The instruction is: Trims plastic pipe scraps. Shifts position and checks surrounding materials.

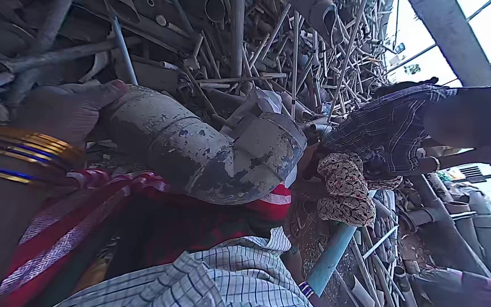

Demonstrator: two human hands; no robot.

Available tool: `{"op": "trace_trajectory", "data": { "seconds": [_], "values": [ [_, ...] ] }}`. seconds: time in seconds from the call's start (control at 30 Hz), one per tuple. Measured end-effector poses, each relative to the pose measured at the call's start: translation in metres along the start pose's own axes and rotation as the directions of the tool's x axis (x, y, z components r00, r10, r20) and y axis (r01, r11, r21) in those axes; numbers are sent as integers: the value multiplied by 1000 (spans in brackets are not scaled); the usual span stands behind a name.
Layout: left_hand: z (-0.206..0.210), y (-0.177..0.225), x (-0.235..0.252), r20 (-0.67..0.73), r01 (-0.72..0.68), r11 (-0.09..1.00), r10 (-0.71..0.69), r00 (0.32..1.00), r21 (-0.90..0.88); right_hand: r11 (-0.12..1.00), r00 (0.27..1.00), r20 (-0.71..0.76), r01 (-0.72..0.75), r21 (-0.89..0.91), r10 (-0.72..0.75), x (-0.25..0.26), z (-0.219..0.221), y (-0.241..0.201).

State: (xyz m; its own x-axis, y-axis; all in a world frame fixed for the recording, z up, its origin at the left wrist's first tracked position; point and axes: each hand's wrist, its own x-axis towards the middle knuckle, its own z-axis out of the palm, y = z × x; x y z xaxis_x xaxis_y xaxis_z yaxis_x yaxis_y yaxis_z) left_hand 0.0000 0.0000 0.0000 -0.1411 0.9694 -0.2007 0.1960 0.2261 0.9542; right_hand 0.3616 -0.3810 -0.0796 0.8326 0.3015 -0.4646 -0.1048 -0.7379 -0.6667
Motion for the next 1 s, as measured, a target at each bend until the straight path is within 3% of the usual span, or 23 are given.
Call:
{"op": "trace_trajectory", "data": {
  "seconds": [0.03,0.1,0.17,0.23,0.3,0.37,0.43,0.53,0.63,0.8,0.93,0.97,1.0],
  "values": [
    [1,7,-8,4,8,1000,-8,1000,-13,983,996,-28,85,165,-81,3,-4,-36],
    [3,22,-25,-4,50,998,-50,999,-40,900,955,-92,296,320,-282,0,-8,-106],
    [2,26,-27,1,65,997,-65,998,-50,766,845,-85,516,383,-528,-12,-10,-158],
    [-1,31,-29,32,84,995,-83,996,-44,625,688,-13,667,405,-726,-28,-7,-185],
    [-3,36,-31,42,93,995,-91,995,-37,539,545,97,757,370,-833,-41,9,-192],
    [-7,38,-32,51,95,994,-92,995,-62,517,492,160,803,296,-856,-51,33,-189],
    [-12,40,-33,66,79,992,-72,995,-102,521,498,155,821,234,-853,-59,50,-189],
    [-22,48,-35,113,48,983,-28,993,-179,545,543,136,727,417,-829,-67,58,-201],
    [-29,56,-43,187,22,944,43,981,-329,536,540,169,649,540,-825,-58,52,-229],
    [-43,72,-69,381,123,739,190,905,-663,496,522,163,599,629,-837,-33,52,-301],
    [-55,67,-76,535,290,572,321,781,-767,381,395,169,555,739,-903,-18,77,-359],
    [-57,66,-77,525,284,568,320,789,-773,374,374,180,550,747,-910,-20,84,-371],
    [-59,70,-80,464,241,577,275,842,-780,380,351,208,548,745,-913,-22,92,-382]
  ]
}}
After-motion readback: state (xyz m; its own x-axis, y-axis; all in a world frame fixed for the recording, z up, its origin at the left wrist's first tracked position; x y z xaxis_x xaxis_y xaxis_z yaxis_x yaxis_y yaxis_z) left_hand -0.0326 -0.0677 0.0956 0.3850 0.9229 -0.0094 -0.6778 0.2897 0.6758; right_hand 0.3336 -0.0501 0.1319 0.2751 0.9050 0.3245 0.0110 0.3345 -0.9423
